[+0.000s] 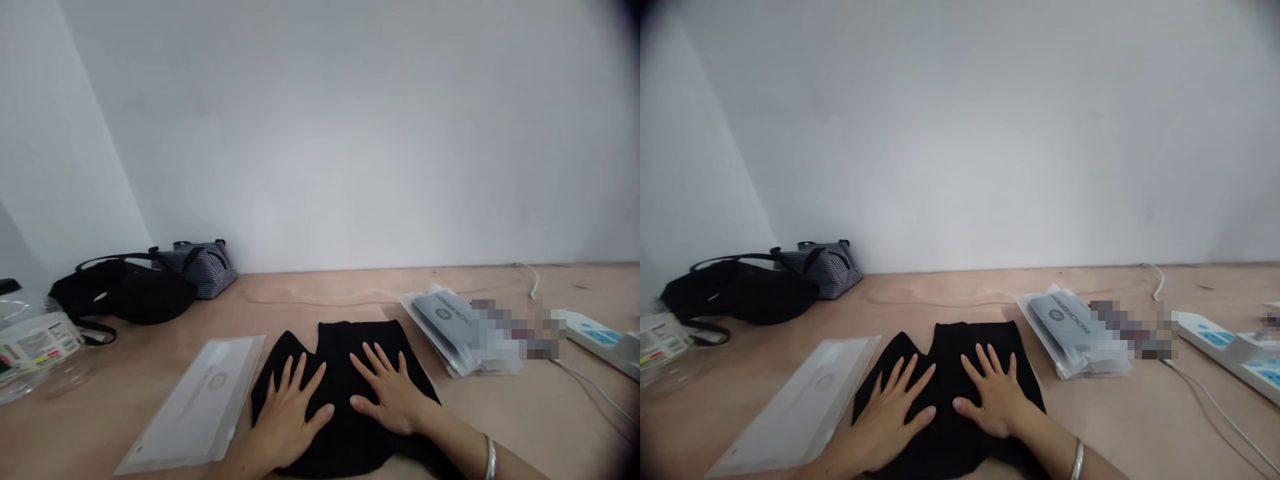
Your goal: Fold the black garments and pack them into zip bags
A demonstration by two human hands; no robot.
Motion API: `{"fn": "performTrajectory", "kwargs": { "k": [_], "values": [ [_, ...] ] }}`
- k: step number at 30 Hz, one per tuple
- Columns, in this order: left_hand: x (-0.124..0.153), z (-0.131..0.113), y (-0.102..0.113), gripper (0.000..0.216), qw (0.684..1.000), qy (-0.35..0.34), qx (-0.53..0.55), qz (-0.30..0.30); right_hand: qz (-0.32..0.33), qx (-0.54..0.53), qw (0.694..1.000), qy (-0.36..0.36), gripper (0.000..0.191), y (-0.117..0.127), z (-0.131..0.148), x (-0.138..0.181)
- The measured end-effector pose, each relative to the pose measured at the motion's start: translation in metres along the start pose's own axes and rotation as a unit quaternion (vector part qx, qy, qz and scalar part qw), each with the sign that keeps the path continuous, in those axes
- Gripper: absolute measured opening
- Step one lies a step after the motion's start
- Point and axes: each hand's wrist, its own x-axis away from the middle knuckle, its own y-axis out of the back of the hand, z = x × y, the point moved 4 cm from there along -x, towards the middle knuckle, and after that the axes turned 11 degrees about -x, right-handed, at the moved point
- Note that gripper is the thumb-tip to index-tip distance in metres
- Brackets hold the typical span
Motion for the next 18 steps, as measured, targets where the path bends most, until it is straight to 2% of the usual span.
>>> {"fn": "performTrajectory", "kwargs": {
  "k": [6, 9, 11, 13, 15, 18],
  "values": [
    [-0.004, 0.003, 0.001, 0.062, 1.0, -0.003, 0.003, -0.026, -0.022, 0.014, 0.999, 0.023, 0.065, 0.004, -0.003, -0.005],
    [-0.004, 0.003, 0.001, 0.062, 1.0, -0.007, 0.015, -0.024, -0.11, 0.054, 0.992, 0.008, 0.05, 0.026, -0.007, -0.009],
    [-0.004, 0.003, 0.001, 0.062, 1.0, -0.007, 0.019, -0.02, -0.219, 0.135, 0.965, -0.042, 0.04, 0.05, -0.017, -0.011],
    [-0.004, 0.003, 0.001, 0.062, 1.0, -0.007, 0.02, -0.021, -0.311, 0.225, 0.915, -0.127, 0.042, 0.073, -0.032, -0.011],
    [-0.004, 0.003, 0.001, 0.062, 0.999, -0.007, 0.021, -0.023, -0.346, 0.273, 0.872, -0.213, 0.046, 0.088, -0.051, -0.01],
    [-0.003, 0.003, 0.003, 0.063, 1.0, -0.006, 0.022, -0.015, -0.347, 0.277, 0.855, -0.268, 0.041, 0.093, -0.069, -0.009]
  ]
}}
